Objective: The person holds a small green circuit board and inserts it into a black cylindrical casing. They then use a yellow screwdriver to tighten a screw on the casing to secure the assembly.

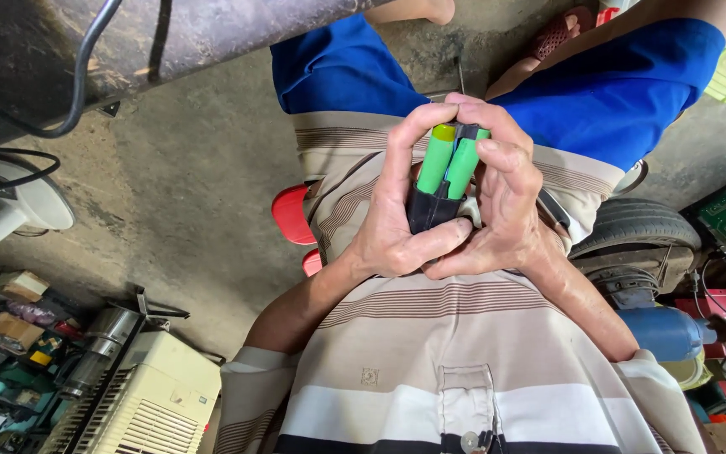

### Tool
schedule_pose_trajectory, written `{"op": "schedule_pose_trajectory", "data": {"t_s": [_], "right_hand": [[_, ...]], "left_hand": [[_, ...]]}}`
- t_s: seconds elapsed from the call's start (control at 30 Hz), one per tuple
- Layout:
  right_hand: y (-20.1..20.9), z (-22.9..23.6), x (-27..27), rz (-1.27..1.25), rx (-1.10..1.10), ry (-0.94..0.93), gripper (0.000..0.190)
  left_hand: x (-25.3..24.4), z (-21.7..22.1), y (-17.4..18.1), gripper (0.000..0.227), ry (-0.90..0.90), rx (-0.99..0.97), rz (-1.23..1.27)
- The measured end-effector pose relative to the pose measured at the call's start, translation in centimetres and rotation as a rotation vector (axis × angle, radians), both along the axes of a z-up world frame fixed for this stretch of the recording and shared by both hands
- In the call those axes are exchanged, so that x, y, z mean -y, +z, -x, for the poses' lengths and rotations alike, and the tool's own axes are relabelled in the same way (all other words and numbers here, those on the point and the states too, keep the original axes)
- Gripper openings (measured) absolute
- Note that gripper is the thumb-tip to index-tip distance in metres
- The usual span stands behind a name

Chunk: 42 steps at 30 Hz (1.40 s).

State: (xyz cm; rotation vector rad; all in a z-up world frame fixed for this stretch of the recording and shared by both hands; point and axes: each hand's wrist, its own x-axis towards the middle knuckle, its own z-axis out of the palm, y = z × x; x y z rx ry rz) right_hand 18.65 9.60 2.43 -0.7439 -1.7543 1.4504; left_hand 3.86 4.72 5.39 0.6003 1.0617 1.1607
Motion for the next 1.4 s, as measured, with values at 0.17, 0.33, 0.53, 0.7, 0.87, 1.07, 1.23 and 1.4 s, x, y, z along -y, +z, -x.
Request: {"op": "schedule_pose_trajectory", "data": {"t_s": [0.17,0.33,0.53,0.7,0.87,1.07,1.23,1.4], "right_hand": [[-0.2,-0.5,0.3,0.056,-0.03,0.017,0.113],[-0.1,-0.3,0.3,0.087,-0.046,0.011,0.112],[0.2,-0.3,0.5,0.162,-0.039,0.016,0.109],[0.2,-0.2,0.6,0.244,-0.07,0.015,0.107],[0.8,0.4,0.0,0.34,-0.094,0.001,0.101],[-1.3,-0.1,-0.5,0.754,-0.293,-0.017,0.099],[-0.1,-0.6,-1.0,0.858,-0.257,0.044,0.098],[-0.2,-1.0,-1.3,0.848,-0.278,0.107,0.1]], "left_hand": [[0.3,-0.3,-0.7,0.076,0.025,-0.055,-0.024],[-0.3,-0.4,-0.2,0.071,0.061,0.11,-0.008],[-0.4,-0.6,-0.1,0.066,0.112,0.147,0.015],[-0.4,-0.6,-0.1,0.062,0.123,0.131,0.043],[-0.7,-0.8,0.5,0.057,0.174,0.083,0.09],[-0.8,2.3,-1.5,0.093,-0.044,0.295,0.333],[-0.2,3.1,-2.8,0.116,-0.19,-0.056,0.198],[0.4,3.3,-3.2,0.125,-0.198,-0.138,0.11]]}}
